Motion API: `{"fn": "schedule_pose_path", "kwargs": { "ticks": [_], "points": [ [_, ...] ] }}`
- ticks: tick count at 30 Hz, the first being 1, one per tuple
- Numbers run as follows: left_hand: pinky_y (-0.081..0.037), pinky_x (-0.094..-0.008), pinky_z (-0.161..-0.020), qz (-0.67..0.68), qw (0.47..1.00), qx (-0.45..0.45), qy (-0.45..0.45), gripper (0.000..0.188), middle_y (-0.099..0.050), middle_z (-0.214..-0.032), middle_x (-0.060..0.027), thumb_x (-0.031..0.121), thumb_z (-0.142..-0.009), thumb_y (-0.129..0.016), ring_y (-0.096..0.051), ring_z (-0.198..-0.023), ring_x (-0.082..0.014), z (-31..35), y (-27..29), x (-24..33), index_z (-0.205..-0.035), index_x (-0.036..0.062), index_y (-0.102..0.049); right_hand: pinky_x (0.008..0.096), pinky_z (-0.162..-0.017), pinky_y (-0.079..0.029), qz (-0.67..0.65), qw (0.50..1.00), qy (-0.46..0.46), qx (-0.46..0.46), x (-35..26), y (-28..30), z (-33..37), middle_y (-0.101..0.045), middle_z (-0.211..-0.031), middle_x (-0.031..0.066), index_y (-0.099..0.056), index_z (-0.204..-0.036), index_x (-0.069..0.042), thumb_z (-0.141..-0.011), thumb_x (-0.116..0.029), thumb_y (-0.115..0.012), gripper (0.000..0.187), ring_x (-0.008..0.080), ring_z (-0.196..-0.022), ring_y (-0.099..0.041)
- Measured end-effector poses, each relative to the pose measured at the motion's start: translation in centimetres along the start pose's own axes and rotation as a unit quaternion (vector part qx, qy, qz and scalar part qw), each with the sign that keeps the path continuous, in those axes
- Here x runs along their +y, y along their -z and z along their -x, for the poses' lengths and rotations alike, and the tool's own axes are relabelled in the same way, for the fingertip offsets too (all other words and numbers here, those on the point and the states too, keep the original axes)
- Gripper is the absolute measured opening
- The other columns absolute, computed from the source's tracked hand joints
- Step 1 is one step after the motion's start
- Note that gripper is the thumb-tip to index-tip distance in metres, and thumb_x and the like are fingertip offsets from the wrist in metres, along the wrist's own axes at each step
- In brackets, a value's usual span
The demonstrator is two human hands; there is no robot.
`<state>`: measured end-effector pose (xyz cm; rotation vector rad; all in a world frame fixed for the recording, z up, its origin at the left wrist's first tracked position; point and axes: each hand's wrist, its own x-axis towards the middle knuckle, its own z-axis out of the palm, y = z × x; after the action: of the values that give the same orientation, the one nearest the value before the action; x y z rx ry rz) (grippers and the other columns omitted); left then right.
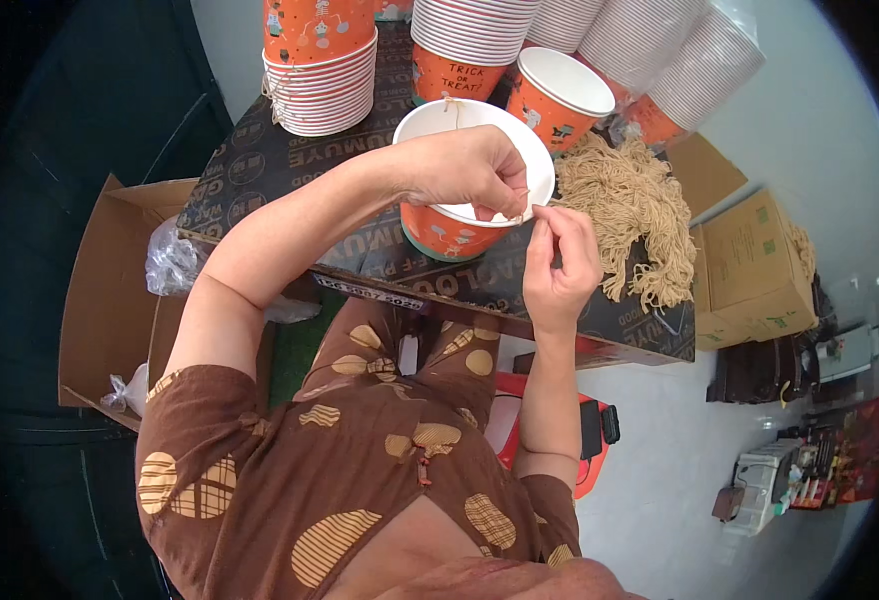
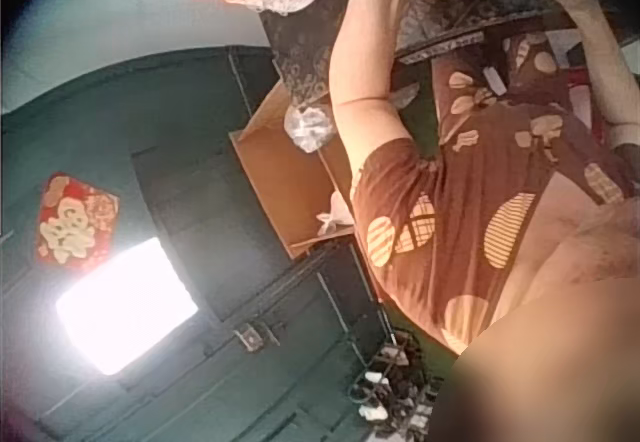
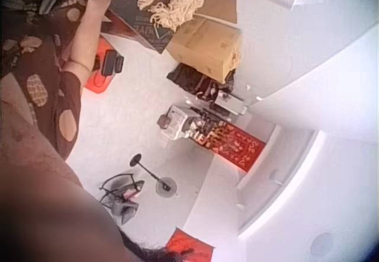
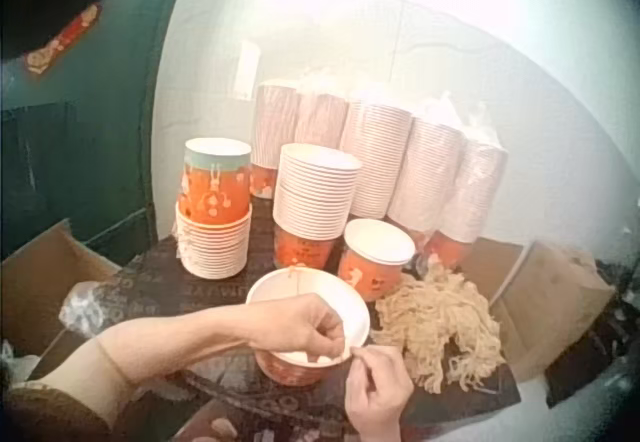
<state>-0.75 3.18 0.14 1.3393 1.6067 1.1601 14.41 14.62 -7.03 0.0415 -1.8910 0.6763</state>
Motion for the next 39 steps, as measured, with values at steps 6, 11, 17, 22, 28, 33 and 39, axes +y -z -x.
{"fn": "schedule_pose_path", "kwargs": {
  "ticks": [6, 11, 17, 22, 28, 33, 39],
  "points": [
    [-0.048, -0.0254, -0.063, -0.138, 0.987, 0.024, -0.075, 0.009, -0.065, -0.072, -0.0018, 0.006, -0.083, -0.069, -0.057, -0.067, -0.0073, 0.3, -0.5, -0.3, -0.082, -0.0027, -0.065, 0.0324, -0.067, -0.045, 0.035, 0.999, -0.01, -0.024, 0.1, 0.1, -0.6, -0.059, -0.09, 0.0098, -0.067, -0.092, 0.0, -0.079, 0.008, -0.064, 0.015, 0.0231, -0.076, -0.055],
    [-0.048, -0.0357, -0.057, -0.242, 0.94, 0.139, -0.196, 0.01, -0.063, -0.065, -0.0164, 0.005, -0.077, -0.065, -0.064, -0.061, -0.0272, 0.8, -1.9, -0.5, -0.076, -0.0035, -0.062, 0.0355, -0.079, -0.043, 0.06, 0.997, 0.006, -0.054, -0.2, 0.5, -1.2, -0.058, -0.095, 0.0096, -0.067, -0.09, 0.0, -0.079, 0.004, -0.066, 0.011, 0.0266, -0.09, -0.051],
    [-0.048, -0.0422, -0.056, -0.289, 0.914, 0.18, -0.221, 0.009, -0.061, -0.064, -0.019, 0.006, -0.078, -0.063, -0.063, -0.063, -0.0382, 1.2, -3.0, -0.5, -0.077, -0.0009, -0.058, 0.039, -0.089, -0.04, 0.085, 0.994, -0.008, -0.07, -0.8, 0.8, -1.8, -0.057, -0.105, 0.0112, -0.067, -0.087, 0.001, -0.08, 0.0, -0.065, 0.007, 0.0298, -0.101, -0.048],
    [-0.049, -0.0434, -0.056, -0.303, 0.91, 0.184, -0.216, 0.008, -0.061, -0.063, -0.0186, 0.007, -0.079, -0.063, -0.064, -0.063, -0.0382, 1.3, -3.0, -0.6, -0.079, 0.0, -0.059, 0.0429, -0.098, -0.036, 0.094, 0.99, -0.009, -0.101, -0.7, 1.1, -2.2, -0.058, -0.117, 0.0129, -0.067, -0.084, 0.003, -0.078, 0.001, -0.063, 0.008, 0.0333, -0.112, -0.044],
    [-0.049, -0.0432, -0.056, -0.301, 0.906, 0.193, -0.228, 0.008, -0.062, -0.063, -0.0177, 0.008, -0.081, -0.064, -0.064, -0.062, -0.037, 1.1, -2.8, -1.1, -0.08, 0.0006, -0.06, 0.0431, -0.102, -0.033, 0.063, 0.988, -0.039, -0.132, -0.4, 1.0, -2.1, -0.056, -0.127, 0.013, -0.067, -0.086, 0.005, -0.079, -0.001, -0.064, 0.01, 0.0335, -0.115, -0.043],
    [-0.05, -0.0432, -0.056, -0.292, 0.908, 0.194, -0.231, 0.008, -0.063, -0.064, -0.0172, 0.009, -0.081, -0.064, -0.065, -0.062, -0.0364, 1.1, -2.8, -1.1, -0.081, 0.0009, -0.061, 0.0417, -0.103, -0.033, 0.022, 0.987, -0.061, -0.148, 0.0, 1.0, -2.0, -0.055, -0.13, 0.0124, -0.067, -0.087, 0.005, -0.081, -0.003, -0.064, 0.01, 0.0323, -0.116, -0.043],
    [-0.049, -0.0433, -0.056, -0.303, 0.903, 0.193, -0.237, 0.009, -0.063, -0.064, -0.017, 0.009, -0.081, -0.065, -0.065, -0.062, -0.0361, 1.3, -2.9, -1.0, -0.082, 0.0016, -0.061, 0.0395, -0.101, -0.035, -0.033, 0.982, -0.108, -0.154, 0.1, 1.2, -2.0, -0.055, -0.131, 0.011, -0.066, -0.088, 0.003, -0.083, -0.005, -0.066, 0.01, 0.0292, -0.116, -0.043]
  ]
}}
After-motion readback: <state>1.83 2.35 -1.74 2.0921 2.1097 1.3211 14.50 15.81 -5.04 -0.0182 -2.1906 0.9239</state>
